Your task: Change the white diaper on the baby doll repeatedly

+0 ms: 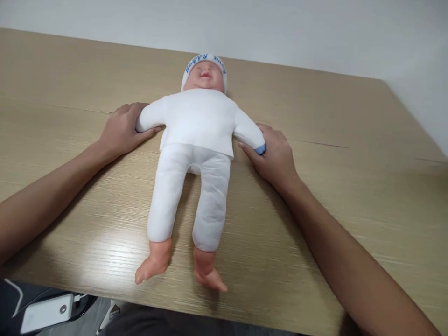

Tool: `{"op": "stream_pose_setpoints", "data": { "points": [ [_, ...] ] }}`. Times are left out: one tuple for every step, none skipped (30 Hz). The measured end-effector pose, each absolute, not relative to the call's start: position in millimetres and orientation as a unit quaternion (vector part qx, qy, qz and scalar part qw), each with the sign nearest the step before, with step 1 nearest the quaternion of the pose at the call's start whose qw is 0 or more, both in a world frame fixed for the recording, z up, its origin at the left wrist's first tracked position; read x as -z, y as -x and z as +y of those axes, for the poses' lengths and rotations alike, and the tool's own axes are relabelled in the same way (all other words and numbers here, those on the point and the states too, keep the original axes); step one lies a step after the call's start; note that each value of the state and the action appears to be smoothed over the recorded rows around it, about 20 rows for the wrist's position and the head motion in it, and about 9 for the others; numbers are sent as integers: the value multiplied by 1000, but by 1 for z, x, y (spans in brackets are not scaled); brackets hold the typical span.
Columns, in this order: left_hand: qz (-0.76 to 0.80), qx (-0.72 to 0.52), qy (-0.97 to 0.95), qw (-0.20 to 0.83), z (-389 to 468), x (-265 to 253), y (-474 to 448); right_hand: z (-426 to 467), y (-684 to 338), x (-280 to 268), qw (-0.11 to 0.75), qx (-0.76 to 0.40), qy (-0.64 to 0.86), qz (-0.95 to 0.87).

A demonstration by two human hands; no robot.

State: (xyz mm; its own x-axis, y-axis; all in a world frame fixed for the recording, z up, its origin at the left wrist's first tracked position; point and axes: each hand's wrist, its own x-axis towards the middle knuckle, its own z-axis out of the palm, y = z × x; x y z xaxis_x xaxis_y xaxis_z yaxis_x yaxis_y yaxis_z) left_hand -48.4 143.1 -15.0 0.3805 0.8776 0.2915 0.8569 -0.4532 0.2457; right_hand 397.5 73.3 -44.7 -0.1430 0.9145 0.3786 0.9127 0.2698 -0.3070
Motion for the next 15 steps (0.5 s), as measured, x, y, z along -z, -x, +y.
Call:
{"op": "stream_pose_setpoints", "data": {
  "points": [
    [524, -190, -829, 31, 144, 15, 49, 75, -398, 45, 250, -2, 606, -755],
    [524, -191, -829, 34, 145, 16, 50, 77, -397, 45, 247, -1, 606, -756],
    [522, -193, -830, 36, 147, 16, 50, 80, -396, 44, 243, 1, 605, -759],
    [518, -196, -832, 37, 148, 17, 50, 82, -394, 44, 238, 4, 603, -761],
    [514, -200, -833, 37, 149, 17, 50, 83, -393, 44, 234, 9, 603, -763],
    [511, -204, -834, 35, 150, 17, 49, 84, -393, 44, 231, 15, 604, -763],
    [511, -206, -834, 34, 149, 17, 49, 85, -393, 45, 228, 22, 606, -762],
    [513, -205, -833, 32, 148, 17, 48, 85, -394, 47, 227, 27, 608, -761],
    [519, -203, -830, 29, 146, 17, 47, 85, -396, 50, 228, 32, 608, -760],
    [529, -200, -824, 24, 144, 18, 47, 85, -398, 53, 233, 33, 606, -760],
    [543, -197, -816, 18, 141, 19, 46, 85, -399, 57, 241, 33, 605, -758],
    [559, -196, -805, 11, 137, 20, 45, 85, -400, 61, 253, 33, 606, -753],
    [577, -200, -792, 3, 133, 21, 45, 84, -400, 65, 266, 33, 612, -744],
    [593, -206, -778, -5, 127, 21, 44, 81, -397, 66, 281, 35, 622, -730],
    [607, -216, -764, -11, 121, 21, 44, 75, -392, 65, 297, 38, 634, -713]
  ]
}}
